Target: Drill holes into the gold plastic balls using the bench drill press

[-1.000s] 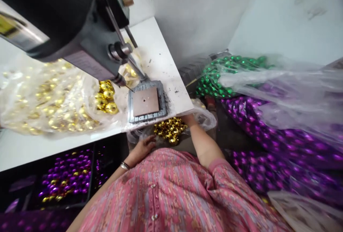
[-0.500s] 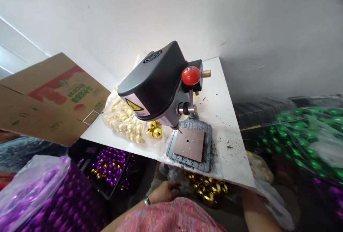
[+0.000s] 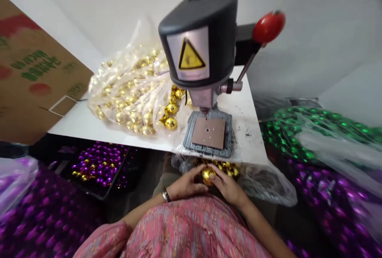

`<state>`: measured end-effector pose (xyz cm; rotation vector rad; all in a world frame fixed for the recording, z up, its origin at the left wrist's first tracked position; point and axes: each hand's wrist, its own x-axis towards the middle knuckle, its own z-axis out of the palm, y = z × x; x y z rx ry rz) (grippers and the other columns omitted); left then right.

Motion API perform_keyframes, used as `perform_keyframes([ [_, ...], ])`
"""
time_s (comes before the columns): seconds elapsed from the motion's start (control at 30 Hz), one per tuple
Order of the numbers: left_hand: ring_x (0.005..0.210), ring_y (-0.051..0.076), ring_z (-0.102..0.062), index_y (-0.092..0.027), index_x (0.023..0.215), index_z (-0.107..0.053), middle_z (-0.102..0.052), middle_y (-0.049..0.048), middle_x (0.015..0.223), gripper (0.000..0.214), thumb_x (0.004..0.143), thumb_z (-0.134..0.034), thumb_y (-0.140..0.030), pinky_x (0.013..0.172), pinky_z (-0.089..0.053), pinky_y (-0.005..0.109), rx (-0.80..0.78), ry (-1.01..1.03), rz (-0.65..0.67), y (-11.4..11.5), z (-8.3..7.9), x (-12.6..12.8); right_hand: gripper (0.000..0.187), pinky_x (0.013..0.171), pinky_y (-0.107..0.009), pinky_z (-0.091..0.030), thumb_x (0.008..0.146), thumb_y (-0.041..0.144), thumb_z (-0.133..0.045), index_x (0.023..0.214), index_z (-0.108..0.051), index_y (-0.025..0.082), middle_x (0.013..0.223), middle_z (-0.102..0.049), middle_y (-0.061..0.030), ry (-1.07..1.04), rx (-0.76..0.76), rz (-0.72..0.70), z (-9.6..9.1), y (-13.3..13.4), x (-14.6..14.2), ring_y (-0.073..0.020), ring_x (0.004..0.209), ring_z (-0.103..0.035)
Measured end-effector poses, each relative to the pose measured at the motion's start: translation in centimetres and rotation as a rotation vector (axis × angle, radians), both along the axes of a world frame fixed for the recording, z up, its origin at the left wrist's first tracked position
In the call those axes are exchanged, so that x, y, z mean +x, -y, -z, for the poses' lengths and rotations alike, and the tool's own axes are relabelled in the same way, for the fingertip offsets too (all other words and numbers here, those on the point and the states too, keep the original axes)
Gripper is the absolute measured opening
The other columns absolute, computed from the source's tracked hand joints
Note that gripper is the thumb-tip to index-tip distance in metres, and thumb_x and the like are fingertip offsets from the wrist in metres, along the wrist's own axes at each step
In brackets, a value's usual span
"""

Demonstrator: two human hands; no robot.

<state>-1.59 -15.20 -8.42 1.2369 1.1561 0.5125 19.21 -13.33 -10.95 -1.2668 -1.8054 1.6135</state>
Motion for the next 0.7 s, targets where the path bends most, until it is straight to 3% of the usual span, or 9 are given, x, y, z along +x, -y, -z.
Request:
perform_keyframes([
  [0.13, 0.136, 0.032, -0.050, -0.019, 0.144, -0.052, -0.053, 0.0134, 0.149, 0.081, 0.073, -0.081, -0.044, 0.119, -0.036, 0.049, 0.119, 0.064, -0.143, 1.2, -1.3, -1.1, 0.070, 0.114, -0.039, -0.046, 0.091, 0.067, -0.038, 0.146, -0.048, 0.026, 0.143, -0.060, -0.0076, -0.054, -0.013, -0.010, -3.5, 0.0, -1.1, -0.0214, 0.134, -0.058],
  [0.27, 0.136, 0.031, -0.051, -0.022, 0.146, -0.050, -0.052, 0.0123, 0.149, 0.077, 0.077, -0.079, -0.041, 0.117, -0.039, 0.048, 0.143, 0.164, -0.219, 2.5, -2.5, -2.1, 0.066, 0.120, -0.039, -0.041, 0.094, 0.065, -0.036, 0.145, -0.049, 0.027, 0.147, -0.057, -0.0057, -0.076, 0.005, -0.016, -5.5, 0.4, -2.1, -0.0202, 0.138, -0.054],
  [0.53, 0.130, 0.028, -0.056, -0.026, 0.139, -0.057, -0.059, 0.0088, 0.142, 0.070, 0.075, -0.083, -0.030, 0.114, -0.042, 0.042, 0.142, 0.392, -0.260, 3.3, -3.2, -2.8, 0.061, 0.112, -0.038, -0.051, 0.088, 0.058, -0.055, 0.141, -0.052, 0.029, 0.140, -0.063, -0.0063, -0.169, 0.071, 0.088, -6.3, 2.1, -3.8, -0.0194, 0.125, -0.063],
  [0.7, 0.129, 0.028, -0.057, -0.028, 0.142, -0.054, -0.057, 0.0091, 0.145, 0.068, 0.079, -0.079, -0.032, 0.112, -0.044, 0.042, 0.136, 0.415, -0.195, 3.3, -3.0, -3.2, 0.066, 0.110, -0.040, -0.052, 0.080, 0.051, -0.070, 0.140, -0.054, 0.028, 0.136, -0.063, -0.0091, -0.050, 0.319, 0.192, -6.7, 3.2, -4.4, -0.0212, 0.124, -0.063],
])
